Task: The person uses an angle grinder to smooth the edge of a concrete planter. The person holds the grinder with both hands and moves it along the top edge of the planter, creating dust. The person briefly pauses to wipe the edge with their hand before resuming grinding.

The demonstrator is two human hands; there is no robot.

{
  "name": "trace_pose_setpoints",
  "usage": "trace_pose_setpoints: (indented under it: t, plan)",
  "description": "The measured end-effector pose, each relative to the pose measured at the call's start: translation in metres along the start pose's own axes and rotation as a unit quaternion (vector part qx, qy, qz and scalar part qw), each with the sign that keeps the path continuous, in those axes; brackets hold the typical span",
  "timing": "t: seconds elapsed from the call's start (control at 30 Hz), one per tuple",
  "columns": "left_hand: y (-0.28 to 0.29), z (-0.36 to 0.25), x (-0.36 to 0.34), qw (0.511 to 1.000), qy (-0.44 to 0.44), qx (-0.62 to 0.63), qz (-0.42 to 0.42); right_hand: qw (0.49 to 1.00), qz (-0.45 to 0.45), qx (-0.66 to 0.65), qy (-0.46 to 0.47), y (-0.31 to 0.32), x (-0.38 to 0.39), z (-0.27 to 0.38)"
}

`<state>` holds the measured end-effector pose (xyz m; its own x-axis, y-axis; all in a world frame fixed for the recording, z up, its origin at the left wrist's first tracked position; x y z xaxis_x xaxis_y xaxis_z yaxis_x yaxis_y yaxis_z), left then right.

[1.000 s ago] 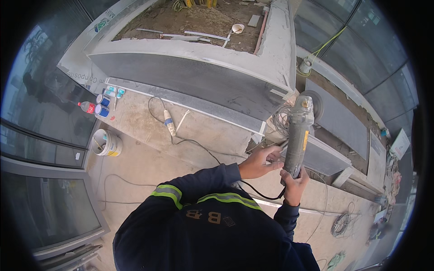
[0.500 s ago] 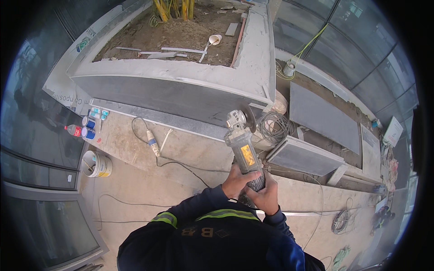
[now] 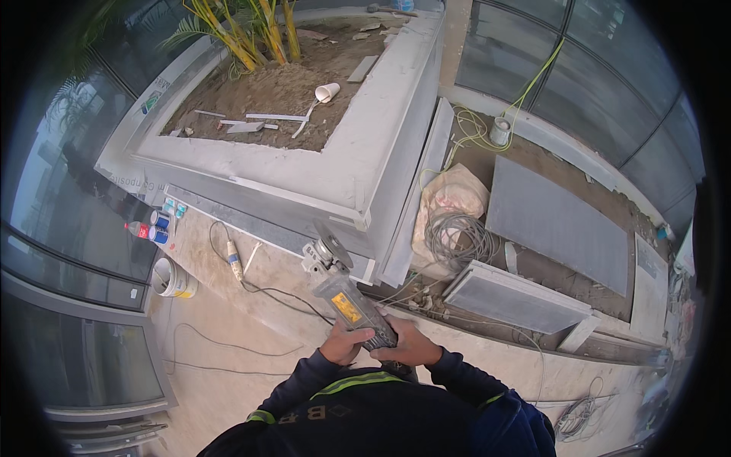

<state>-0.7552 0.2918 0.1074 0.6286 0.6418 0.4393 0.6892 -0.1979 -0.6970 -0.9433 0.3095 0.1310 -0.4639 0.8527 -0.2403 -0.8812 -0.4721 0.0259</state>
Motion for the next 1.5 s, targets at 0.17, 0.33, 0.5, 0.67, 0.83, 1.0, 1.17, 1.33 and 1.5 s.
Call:
trace_pose_setpoints:
  t: [0.17, 0.33, 0.5, 0.67, 0.83, 1.0, 1.17, 1.33, 1.5]
  plan:
    - [-0.005, 0.004, -0.008, 0.998, -0.063, 0.025, -0.006, 0.939, 0.013, -0.315, -0.135, 0.003, -0.01, -0.003]
    - [0.001, 0.01, -0.022, 0.993, -0.085, 0.085, -0.006, 0.954, 0.046, -0.252, -0.154, 0.021, -0.03, 0.008]
    - [0.015, 0.015, -0.029, 0.986, -0.109, 0.129, 0.008, 0.974, 0.082, -0.158, -0.139, 0.024, -0.044, 0.001]
    - [0.027, -0.011, -0.032, 0.975, -0.152, 0.156, 0.042, 0.969, 0.058, -0.16, -0.178, 0.008, -0.082, 0.018]
    - [0.053, -0.054, -0.048, 0.956, -0.197, 0.193, 0.099, 0.976, 0.076, -0.098, -0.181, -0.003, -0.14, 0.027]
    - [0.063, -0.111, -0.043, 0.936, -0.281, 0.199, 0.067, 0.981, 0.094, -0.055, -0.158, -0.012, -0.193, 0.02]
    - [0.095, -0.149, -0.043, 0.907, -0.313, 0.281, 0.001, 0.988, 0.094, -0.048, -0.114, -0.042, -0.247, 0.006]
    - [0.143, -0.183, -0.047, 0.917, -0.317, 0.236, -0.057, 0.985, 0.127, -0.072, -0.088, -0.052, -0.298, -0.017]
    - [0.162, -0.247, -0.027, 0.912, -0.346, 0.178, -0.128, 0.979, 0.14, -0.131, -0.07, -0.067, -0.354, -0.03]
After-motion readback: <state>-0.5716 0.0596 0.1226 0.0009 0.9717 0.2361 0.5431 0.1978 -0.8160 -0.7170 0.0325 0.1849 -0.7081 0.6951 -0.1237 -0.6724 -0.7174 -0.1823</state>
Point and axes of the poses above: each hand's wrist, its own x-axis away from the middle knuckle, its own y-axis out of the back of the hand, z = x × y, the point moved 2 cm from there along -x, towards the middle knuckle, and after that the axes turned 13 degrees about y, right-handed, at the moved point
